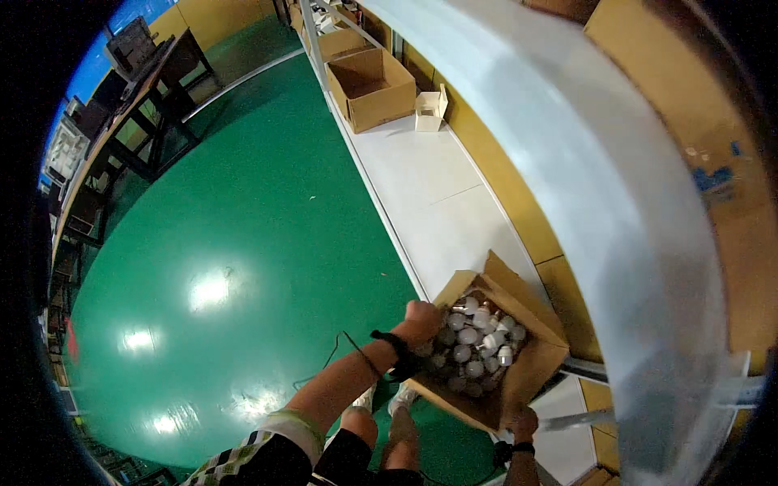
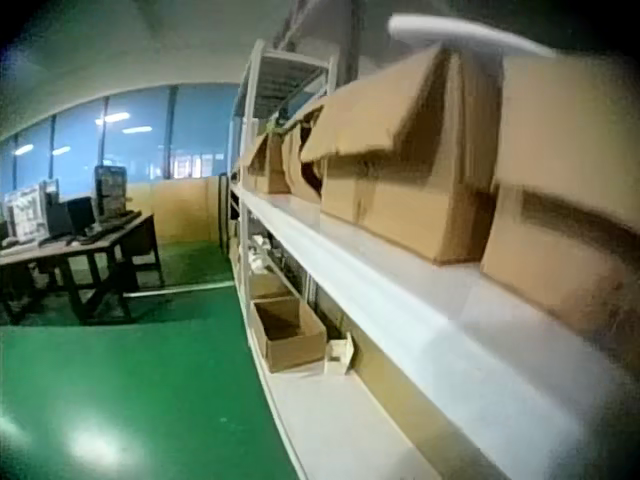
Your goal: The person carries a box of light bulbs, selects individual bulbs, and screws them into sockets on vertical testing panels by hand one at a time.
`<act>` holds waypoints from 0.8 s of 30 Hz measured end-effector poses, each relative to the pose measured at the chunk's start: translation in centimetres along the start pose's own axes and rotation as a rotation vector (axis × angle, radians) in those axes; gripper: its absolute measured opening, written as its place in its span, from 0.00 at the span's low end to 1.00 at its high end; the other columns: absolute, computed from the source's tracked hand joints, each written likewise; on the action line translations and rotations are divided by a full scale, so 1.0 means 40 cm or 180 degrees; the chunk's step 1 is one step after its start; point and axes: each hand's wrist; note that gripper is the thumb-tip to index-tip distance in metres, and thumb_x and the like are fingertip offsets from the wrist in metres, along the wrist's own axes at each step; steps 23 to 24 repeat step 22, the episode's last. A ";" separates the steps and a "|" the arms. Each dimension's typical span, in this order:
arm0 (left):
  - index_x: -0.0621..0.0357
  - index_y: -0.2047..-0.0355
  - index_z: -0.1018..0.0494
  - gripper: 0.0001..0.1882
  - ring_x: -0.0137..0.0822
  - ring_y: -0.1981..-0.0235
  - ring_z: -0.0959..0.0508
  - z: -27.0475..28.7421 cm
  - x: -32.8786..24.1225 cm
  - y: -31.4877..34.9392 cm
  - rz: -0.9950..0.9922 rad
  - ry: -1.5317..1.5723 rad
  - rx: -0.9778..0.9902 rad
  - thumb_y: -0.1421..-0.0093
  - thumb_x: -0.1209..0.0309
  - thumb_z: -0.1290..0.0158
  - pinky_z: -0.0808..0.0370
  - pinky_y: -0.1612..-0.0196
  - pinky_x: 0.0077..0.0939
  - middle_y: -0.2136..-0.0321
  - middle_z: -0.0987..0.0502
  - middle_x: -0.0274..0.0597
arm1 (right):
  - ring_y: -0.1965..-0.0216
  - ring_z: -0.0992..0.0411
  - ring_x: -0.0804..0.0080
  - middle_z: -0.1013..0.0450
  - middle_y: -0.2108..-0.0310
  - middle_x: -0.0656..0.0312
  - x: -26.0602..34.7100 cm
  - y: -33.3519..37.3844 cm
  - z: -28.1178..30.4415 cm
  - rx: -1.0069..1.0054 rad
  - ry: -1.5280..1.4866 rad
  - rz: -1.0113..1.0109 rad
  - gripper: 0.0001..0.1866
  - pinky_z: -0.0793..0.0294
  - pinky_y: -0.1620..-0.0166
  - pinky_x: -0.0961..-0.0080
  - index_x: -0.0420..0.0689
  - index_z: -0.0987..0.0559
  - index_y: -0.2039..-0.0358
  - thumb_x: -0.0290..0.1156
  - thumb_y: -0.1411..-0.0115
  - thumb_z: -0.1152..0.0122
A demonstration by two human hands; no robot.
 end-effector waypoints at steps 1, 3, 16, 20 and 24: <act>0.48 0.64 0.20 0.12 0.36 0.68 0.18 -0.019 -0.013 -0.043 -0.0032 0.0021 -0.0077 0.47 0.59 0.44 0.23 0.69 0.32 0.71 0.18 0.36 | 0.58 0.27 0.60 0.24 0.57 0.54 -0.049 -0.047 -0.017 -0.0195 -0.0279 0.0044 0.22 0.23 0.53 0.64 0.42 0.22 0.55 0.47 0.40 0.39; 0.48 0.66 0.20 0.12 0.36 0.68 0.18 -0.101 -0.019 -0.142 -0.0166 -0.0232 -0.0171 0.47 0.59 0.43 0.23 0.69 0.32 0.71 0.18 0.36 | 0.62 0.25 0.60 0.24 0.58 0.54 -0.108 -0.139 -0.092 -0.0120 0.0694 -0.0065 0.23 0.21 0.56 0.63 0.42 0.22 0.55 0.48 0.41 0.39; 0.63 0.41 0.38 0.26 0.54 0.52 0.26 -0.382 0.118 0.043 -0.0354 0.1771 -0.0106 0.39 0.67 0.53 0.25 0.53 0.44 0.52 0.28 0.54 | 0.71 0.27 0.65 0.24 0.70 0.54 0.023 -0.052 -0.380 0.0126 -0.0060 -0.0821 0.25 0.24 0.68 0.64 0.38 0.21 0.62 0.51 0.35 0.52; 0.58 0.53 0.26 0.15 0.46 0.43 0.32 -0.662 0.520 0.577 -0.0646 -0.0934 0.0664 0.38 0.67 0.53 0.36 0.39 0.42 0.45 0.30 0.47 | 0.72 0.28 0.66 0.25 0.71 0.54 0.260 0.187 -0.261 0.0520 -0.0540 -0.0226 0.23 0.25 0.68 0.64 0.38 0.22 0.63 0.48 0.34 0.52; 0.53 0.48 0.27 0.18 0.44 0.38 0.36 -0.488 0.615 0.884 -0.0112 -0.0694 0.1471 0.39 0.66 0.52 0.41 0.35 0.41 0.39 0.35 0.46 | 0.72 0.28 0.66 0.25 0.72 0.54 0.375 0.293 -0.171 0.0803 -0.0765 -0.0053 0.23 0.25 0.68 0.64 0.38 0.22 0.63 0.47 0.34 0.52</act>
Point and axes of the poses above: each hand's wrist, its own y-axis away from the middle knuckle, its own z-axis out of the back of the hand, x = y × z
